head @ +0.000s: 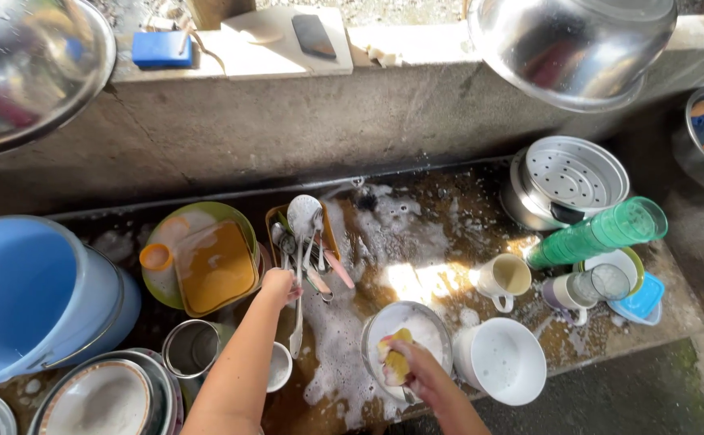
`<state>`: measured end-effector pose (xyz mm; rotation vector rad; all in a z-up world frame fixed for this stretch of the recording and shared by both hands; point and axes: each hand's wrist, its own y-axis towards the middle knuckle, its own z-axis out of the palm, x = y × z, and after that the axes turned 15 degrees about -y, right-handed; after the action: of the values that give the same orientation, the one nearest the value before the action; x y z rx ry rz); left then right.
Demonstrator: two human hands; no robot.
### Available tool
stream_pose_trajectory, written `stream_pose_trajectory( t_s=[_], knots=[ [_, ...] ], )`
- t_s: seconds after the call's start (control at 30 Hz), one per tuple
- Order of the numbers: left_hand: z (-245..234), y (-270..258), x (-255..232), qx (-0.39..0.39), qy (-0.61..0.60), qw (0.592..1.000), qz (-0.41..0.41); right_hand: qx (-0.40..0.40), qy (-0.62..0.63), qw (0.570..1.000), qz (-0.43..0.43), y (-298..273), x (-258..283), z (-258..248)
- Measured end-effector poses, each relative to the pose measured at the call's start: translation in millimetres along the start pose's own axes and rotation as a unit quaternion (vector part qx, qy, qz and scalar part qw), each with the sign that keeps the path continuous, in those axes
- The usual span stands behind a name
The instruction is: Washing a large quantity of plates, bowls, and cutlery using a sponge and soap in an outdoor concrete sink.
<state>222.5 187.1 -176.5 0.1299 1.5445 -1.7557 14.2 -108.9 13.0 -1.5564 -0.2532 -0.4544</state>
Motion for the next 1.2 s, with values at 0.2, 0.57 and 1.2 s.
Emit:
stream_pose_trajectory(
  t_s=[0.2,0.57,1.2],
  knots=[
    [51,-188,-10,-0.165,0.403,0.783,0.445,-0.147,0.129,0.981,0.008,-39,25,-34],
    [125,-178,230,0.154,0.417,0.894,0.058,-0.219,0.163,0.958,-0.086,-10,-27,-154],
    [120,-154,273,-0.014,0.058,0.984,-0.165,-0.267,-0.301,0.914,-0.039,47,-59,-223]
  ],
)
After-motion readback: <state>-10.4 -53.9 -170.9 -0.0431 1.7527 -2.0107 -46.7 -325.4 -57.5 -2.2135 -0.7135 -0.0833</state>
